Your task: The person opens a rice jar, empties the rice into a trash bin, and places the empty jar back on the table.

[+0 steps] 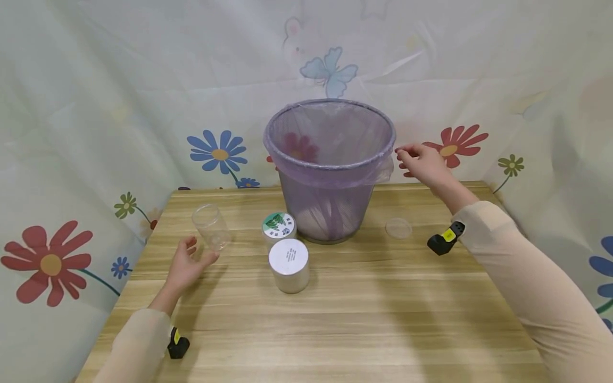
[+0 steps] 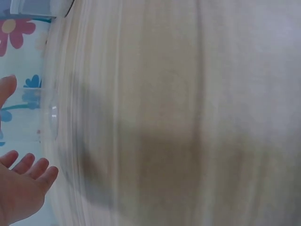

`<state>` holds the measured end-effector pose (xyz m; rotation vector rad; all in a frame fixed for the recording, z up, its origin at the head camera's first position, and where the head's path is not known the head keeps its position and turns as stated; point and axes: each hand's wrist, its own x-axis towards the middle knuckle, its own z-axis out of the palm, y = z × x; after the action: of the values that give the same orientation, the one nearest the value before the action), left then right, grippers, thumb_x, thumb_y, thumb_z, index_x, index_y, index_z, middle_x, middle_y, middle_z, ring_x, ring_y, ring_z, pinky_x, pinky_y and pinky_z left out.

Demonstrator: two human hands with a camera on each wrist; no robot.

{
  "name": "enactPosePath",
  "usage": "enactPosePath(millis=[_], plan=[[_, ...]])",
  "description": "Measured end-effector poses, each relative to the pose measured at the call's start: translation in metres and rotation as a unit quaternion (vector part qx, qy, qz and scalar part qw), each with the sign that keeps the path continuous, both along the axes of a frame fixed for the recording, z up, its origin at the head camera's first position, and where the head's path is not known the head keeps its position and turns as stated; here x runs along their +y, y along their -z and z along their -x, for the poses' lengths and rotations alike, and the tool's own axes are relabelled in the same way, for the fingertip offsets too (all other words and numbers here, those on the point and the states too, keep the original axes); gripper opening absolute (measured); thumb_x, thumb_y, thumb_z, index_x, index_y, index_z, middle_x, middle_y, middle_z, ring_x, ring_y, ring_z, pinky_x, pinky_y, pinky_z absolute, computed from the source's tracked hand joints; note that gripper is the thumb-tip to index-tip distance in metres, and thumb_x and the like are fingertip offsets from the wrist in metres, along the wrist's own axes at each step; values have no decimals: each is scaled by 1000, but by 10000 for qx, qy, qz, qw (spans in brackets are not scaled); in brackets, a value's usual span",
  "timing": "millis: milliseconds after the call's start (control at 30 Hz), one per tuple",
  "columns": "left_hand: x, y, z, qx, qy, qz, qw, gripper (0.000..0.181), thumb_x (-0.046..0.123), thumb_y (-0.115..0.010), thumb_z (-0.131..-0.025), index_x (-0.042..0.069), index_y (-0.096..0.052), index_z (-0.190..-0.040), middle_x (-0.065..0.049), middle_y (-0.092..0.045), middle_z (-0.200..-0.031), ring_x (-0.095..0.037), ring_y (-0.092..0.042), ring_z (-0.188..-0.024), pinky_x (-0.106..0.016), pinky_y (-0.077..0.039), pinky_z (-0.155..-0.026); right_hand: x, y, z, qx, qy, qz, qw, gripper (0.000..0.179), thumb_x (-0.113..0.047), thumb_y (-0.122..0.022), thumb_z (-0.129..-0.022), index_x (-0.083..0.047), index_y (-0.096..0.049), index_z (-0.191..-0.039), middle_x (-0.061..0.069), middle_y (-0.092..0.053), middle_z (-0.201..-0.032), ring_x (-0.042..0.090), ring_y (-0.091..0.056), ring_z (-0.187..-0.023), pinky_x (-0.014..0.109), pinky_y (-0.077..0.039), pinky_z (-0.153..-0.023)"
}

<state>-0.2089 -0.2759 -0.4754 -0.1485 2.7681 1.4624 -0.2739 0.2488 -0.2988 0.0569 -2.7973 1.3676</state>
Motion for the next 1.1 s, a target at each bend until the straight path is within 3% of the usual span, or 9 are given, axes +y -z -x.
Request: enactPosePath(millis=[300, 433, 733, 933, 1100], plan=[[5, 4, -14, -39, 93, 164, 9998, 83, 35, -71, -79, -6, -26, -135, -25, -31, -141, -43, -30, -130, -54, -32, -103, 4, 12, -8, 232, -193, -226, 9993, 52, -40, -40, -96, -3, -44, -132, 17, -50, -123, 29, -51, -111, 31, -50, -85], [13, 8, -20, 92, 229, 178, 9995, 78, 30, -73, -78, -5, -30, -133, -24, -36, -138, -42, -33, -128, -53, -32, -103, 5, 17, -10, 297, -235, -281, 9989, 50, -40, -41, -96, -4, -46, -130, 16, -52, -121, 28, -51, -110, 30, -49, -83], [41, 11, -27, 403, 783, 11, 9961, 73, 23, -75, -76, -4, -35, -130, -23, -41, -134, -39, -37, -126, -51, -30, -105, 4, 27, -14, 283, -357, -199, 9988, 49, -37, -43, -96, -3, -44, -131, 18, -51, -123, 30, -51, -111, 46, -46, -91], [62, 12, -31, 386, 1098, -84, 9932, 74, 20, -78, -72, 0, -38, -131, -18, -42, -136, -35, -37, -127, -49, -31, -106, 4, 32, -16, 296, -393, -220, 9985, 49, -36, -43, -96, -3, -44, -132, 17, -51, -123, 29, -52, -108, 44, -47, -88], [79, 15, -32, 621, 1525, -178, 9862, 78, 16, -81, -68, 0, -39, -132, -18, -44, -135, -34, -40, -127, -49, -34, -104, 3, 36, -18, 319, -433, -245, 9983, 48, -36, -44, -95, -3, -45, -130, 17, -51, -123, 30, -53, -110, 40, -49, -86]])
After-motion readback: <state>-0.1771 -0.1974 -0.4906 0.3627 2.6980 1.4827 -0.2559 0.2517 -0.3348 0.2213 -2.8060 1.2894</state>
